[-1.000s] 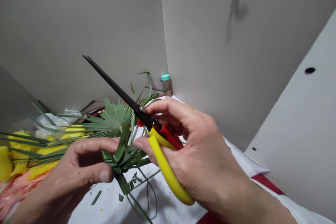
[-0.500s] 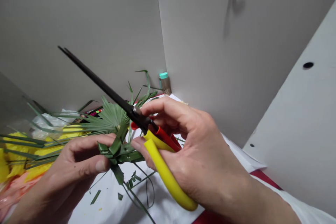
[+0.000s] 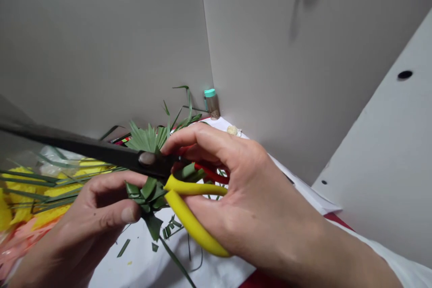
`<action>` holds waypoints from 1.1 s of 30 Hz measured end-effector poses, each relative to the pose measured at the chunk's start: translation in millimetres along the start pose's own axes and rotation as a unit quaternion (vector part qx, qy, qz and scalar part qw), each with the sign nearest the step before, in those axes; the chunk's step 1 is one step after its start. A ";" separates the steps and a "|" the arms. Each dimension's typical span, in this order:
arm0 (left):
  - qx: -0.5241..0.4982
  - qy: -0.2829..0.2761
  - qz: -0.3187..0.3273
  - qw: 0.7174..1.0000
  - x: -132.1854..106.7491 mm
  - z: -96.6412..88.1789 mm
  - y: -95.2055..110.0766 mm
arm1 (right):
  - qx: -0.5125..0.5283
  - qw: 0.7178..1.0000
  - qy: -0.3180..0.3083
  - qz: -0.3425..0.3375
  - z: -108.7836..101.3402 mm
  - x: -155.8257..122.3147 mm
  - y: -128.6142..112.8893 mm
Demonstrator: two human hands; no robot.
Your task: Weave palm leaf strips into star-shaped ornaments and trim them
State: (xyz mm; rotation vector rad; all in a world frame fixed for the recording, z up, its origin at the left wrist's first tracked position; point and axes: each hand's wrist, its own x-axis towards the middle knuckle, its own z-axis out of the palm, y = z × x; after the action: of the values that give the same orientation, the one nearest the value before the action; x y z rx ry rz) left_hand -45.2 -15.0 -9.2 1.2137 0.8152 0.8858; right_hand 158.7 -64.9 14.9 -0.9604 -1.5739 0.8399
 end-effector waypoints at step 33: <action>-0.013 0.092 0.005 0.996 -6.8 6.8 -1.8 | 0.061 0.993 0.094 0.034 -0.3 -4.9 14.2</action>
State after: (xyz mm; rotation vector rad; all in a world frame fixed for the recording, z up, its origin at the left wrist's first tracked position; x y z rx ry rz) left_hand -41.9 -24.2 -9.5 1.1259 0.9415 1.0243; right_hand 161.8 -63.2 0.3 -0.9804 -1.3202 0.8559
